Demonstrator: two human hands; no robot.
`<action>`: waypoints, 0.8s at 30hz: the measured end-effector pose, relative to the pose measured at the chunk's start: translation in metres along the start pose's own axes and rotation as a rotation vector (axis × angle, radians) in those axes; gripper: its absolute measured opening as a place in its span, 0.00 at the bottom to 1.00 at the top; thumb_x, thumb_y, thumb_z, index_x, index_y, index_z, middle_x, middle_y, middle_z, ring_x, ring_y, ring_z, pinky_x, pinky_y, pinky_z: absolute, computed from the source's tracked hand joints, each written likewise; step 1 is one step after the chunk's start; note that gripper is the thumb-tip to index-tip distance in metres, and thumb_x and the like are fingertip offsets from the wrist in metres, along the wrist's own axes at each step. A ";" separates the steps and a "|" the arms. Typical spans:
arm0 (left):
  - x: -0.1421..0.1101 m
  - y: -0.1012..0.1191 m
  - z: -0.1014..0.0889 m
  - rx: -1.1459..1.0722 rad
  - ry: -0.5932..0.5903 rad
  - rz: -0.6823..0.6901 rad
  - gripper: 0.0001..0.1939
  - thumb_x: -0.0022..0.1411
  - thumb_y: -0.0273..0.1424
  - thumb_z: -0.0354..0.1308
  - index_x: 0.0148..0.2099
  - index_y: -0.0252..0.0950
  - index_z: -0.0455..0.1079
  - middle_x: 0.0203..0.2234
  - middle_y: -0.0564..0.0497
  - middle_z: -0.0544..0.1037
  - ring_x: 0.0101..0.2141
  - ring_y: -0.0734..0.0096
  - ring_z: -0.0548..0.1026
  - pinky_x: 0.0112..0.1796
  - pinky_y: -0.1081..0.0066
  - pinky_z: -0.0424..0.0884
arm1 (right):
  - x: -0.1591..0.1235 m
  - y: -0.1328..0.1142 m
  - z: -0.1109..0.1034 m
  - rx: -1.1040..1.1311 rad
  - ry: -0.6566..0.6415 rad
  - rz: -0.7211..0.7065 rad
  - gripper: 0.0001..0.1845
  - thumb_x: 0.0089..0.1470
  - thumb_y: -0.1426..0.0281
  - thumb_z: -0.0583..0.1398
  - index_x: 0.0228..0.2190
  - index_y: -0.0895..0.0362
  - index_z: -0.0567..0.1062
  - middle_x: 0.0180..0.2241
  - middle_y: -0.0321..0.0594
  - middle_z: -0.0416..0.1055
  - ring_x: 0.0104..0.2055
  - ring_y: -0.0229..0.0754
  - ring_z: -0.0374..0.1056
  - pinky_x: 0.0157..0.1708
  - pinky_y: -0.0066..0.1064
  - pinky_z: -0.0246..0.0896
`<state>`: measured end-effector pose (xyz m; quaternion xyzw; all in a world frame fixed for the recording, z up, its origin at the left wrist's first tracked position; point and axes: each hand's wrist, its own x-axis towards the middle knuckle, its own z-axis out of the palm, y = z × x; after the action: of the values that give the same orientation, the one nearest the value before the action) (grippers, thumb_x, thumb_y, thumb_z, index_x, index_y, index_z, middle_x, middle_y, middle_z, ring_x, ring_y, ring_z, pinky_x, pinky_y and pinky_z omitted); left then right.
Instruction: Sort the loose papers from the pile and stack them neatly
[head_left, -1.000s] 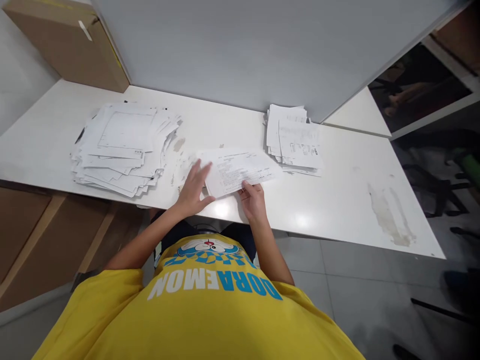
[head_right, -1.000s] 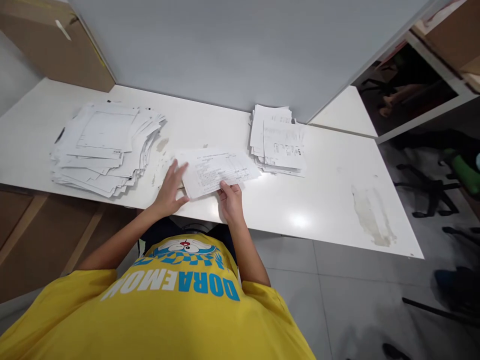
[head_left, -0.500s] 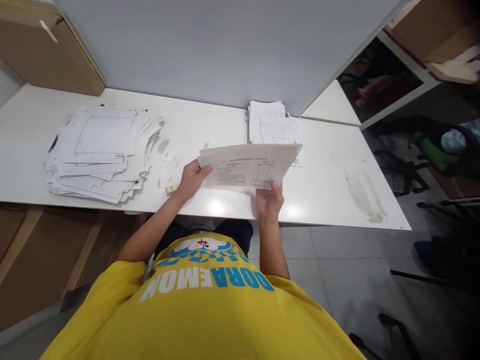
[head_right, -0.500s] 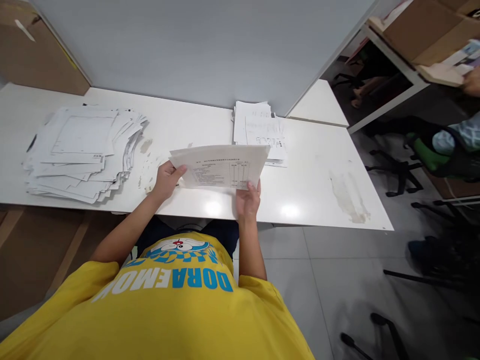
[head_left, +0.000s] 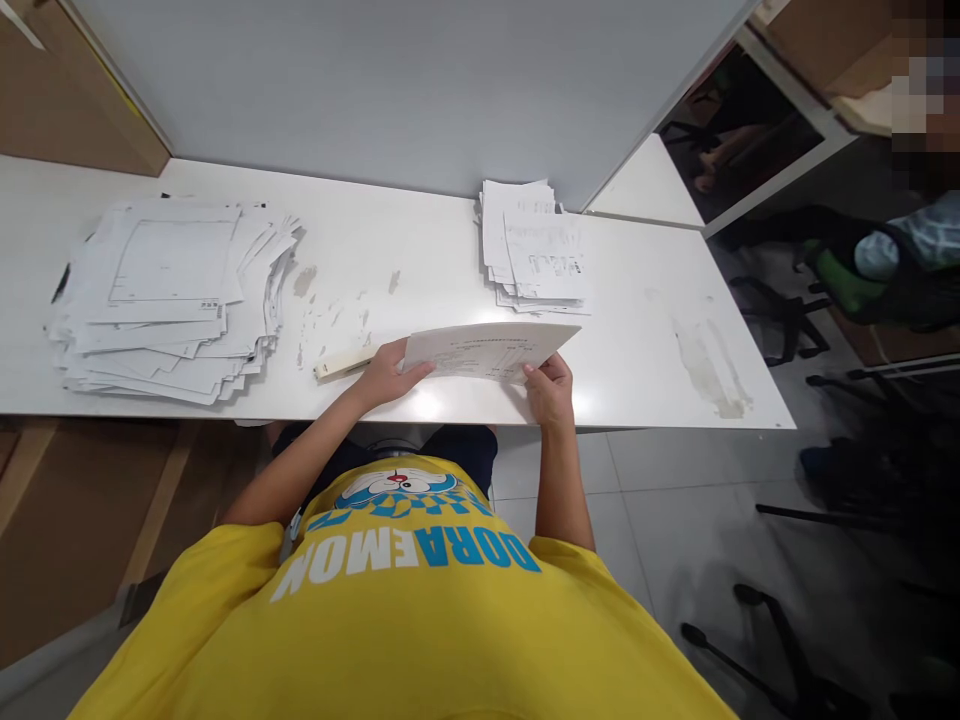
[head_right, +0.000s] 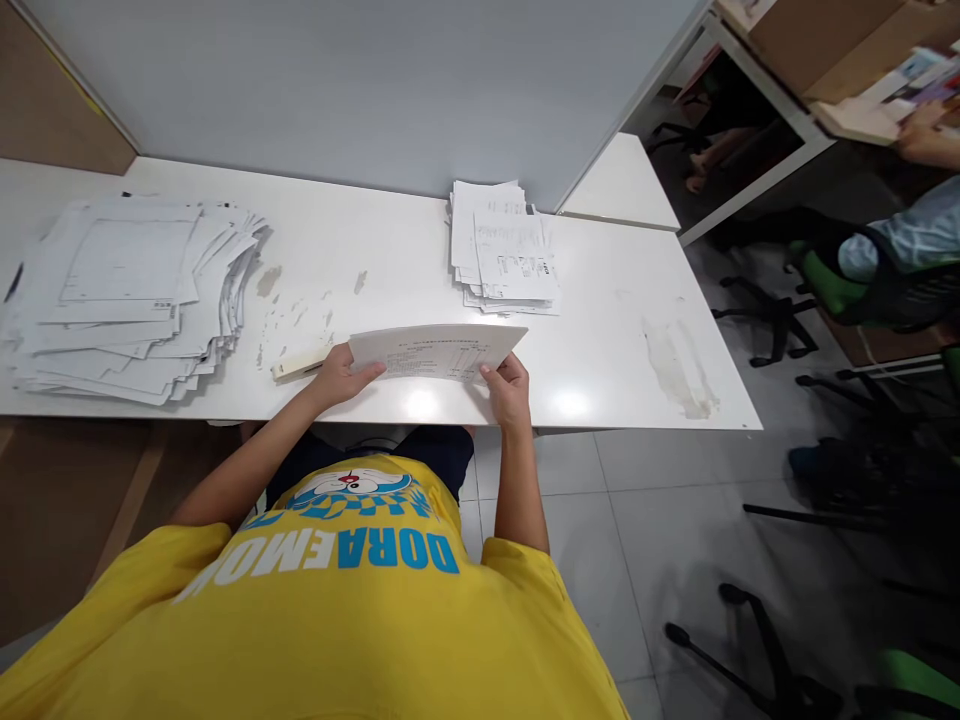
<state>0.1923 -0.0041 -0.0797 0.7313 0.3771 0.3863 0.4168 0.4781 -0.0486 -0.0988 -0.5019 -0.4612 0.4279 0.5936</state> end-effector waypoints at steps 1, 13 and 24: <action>-0.001 -0.001 0.002 -0.005 0.003 -0.031 0.33 0.61 0.56 0.55 0.52 0.33 0.75 0.46 0.40 0.81 0.47 0.52 0.79 0.49 0.55 0.75 | -0.001 0.001 0.000 -0.038 0.014 -0.004 0.21 0.46 0.55 0.68 0.41 0.52 0.78 0.40 0.43 0.79 0.47 0.52 0.72 0.50 0.46 0.68; -0.047 0.024 -0.039 0.304 0.168 0.128 0.28 0.69 0.43 0.51 0.67 0.41 0.59 0.56 0.43 0.74 0.58 0.55 0.70 0.57 0.54 0.67 | 0.005 -0.025 0.000 -0.231 -0.157 0.240 0.21 0.48 0.61 0.65 0.45 0.53 0.77 0.43 0.40 0.79 0.45 0.52 0.74 0.44 0.42 0.69; -0.067 -0.012 -0.070 0.825 -0.013 0.051 0.24 0.73 0.34 0.40 0.66 0.34 0.62 0.51 0.40 0.76 0.49 0.55 0.72 0.48 0.57 0.70 | 0.001 -0.027 0.024 -0.467 -0.194 0.342 0.24 0.47 0.66 0.58 0.47 0.55 0.77 0.44 0.42 0.78 0.46 0.53 0.71 0.46 0.45 0.66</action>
<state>0.0995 -0.0361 -0.0823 0.8486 0.4794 0.2084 0.0814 0.4559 -0.0462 -0.0702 -0.6521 -0.5103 0.4499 0.3345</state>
